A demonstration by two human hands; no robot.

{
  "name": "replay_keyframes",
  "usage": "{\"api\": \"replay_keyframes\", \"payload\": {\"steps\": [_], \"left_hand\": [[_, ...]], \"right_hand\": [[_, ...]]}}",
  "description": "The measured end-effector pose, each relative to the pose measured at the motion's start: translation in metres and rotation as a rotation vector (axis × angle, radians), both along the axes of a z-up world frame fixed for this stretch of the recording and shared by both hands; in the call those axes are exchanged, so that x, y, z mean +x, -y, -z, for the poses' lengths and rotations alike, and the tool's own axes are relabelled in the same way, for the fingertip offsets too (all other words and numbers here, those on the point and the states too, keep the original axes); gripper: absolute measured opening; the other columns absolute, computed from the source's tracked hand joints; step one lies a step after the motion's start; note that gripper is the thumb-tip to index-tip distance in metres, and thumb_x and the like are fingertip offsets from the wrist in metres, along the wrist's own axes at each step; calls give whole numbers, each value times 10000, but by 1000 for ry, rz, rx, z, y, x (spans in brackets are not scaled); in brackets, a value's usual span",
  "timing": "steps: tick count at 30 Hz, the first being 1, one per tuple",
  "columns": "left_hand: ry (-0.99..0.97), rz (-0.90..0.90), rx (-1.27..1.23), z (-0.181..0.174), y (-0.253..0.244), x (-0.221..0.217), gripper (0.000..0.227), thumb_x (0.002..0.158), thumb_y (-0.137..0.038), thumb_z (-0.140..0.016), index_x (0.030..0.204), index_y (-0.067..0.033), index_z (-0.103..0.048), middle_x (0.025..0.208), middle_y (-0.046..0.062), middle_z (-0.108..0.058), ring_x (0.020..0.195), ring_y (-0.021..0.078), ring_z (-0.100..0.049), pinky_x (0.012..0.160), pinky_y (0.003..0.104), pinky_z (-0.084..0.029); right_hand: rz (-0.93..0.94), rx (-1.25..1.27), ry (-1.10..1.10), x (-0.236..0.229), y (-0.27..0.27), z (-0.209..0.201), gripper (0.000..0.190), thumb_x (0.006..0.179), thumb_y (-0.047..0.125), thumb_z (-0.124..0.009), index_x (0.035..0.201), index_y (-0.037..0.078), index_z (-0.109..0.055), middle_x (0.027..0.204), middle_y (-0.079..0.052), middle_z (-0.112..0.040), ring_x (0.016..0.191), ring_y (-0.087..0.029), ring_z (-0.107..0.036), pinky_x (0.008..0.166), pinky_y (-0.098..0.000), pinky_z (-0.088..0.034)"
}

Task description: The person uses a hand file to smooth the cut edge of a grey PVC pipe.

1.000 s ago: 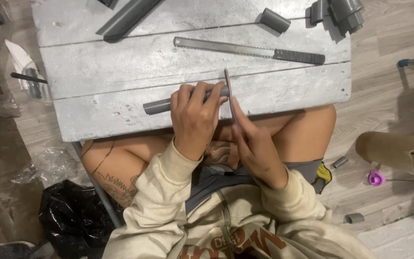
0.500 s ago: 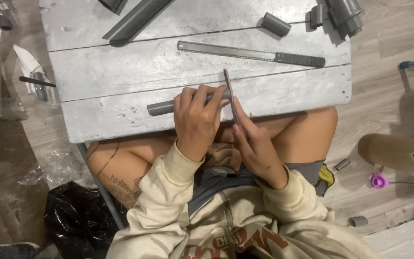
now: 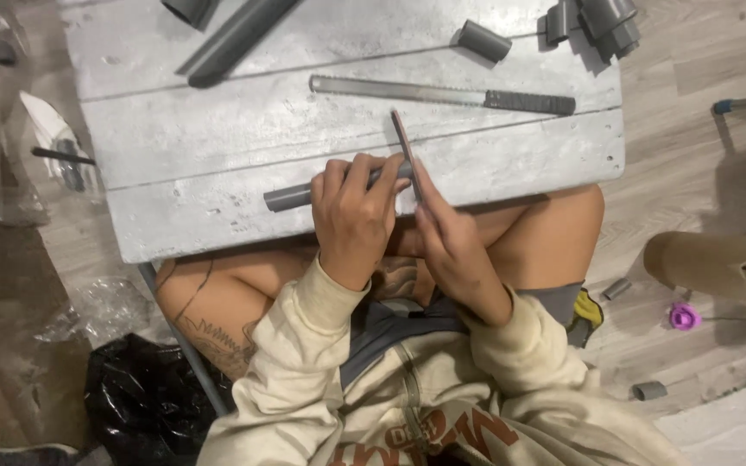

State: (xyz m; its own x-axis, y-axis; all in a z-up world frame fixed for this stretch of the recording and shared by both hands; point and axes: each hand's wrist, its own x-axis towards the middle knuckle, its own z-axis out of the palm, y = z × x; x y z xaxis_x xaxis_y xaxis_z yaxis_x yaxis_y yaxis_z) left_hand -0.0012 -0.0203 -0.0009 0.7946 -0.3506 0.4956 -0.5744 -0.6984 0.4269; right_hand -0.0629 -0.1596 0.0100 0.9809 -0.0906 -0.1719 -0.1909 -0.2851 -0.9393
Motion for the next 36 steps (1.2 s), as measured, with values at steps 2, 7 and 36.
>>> {"api": "replay_keyframes", "payload": {"steps": [2,7,36], "left_hand": [[25,-9,-6,2,0,1,289,899,-205,-801,1170,-123,-740,987,4,-632,905,234,-553,812,385,-409],[11,-3,-4,3,1,-1,290,918,-202,-811,1181,-105,-736,993,11,-633,898,229,-549,803,380,-407],[24,-21,-25,-3,3,2,268,911,-159,-797,1165,-97,-740,988,27,-626,904,247,-546,804,389,-411]], "right_hand": [[-41,-17,59,-9,1,7,574,1048,37,-437,1608,57,-308,625,-22,-484,546,-85,-456,533,-255,-437],[19,12,-33,-11,3,19,572,1057,49,-445,1620,75,-344,652,-21,-425,591,-76,-394,535,-252,-407],[25,476,-56,-11,1,21,598,1072,79,-427,1652,84,-280,621,42,-442,489,-47,-386,449,-216,-358]]}}
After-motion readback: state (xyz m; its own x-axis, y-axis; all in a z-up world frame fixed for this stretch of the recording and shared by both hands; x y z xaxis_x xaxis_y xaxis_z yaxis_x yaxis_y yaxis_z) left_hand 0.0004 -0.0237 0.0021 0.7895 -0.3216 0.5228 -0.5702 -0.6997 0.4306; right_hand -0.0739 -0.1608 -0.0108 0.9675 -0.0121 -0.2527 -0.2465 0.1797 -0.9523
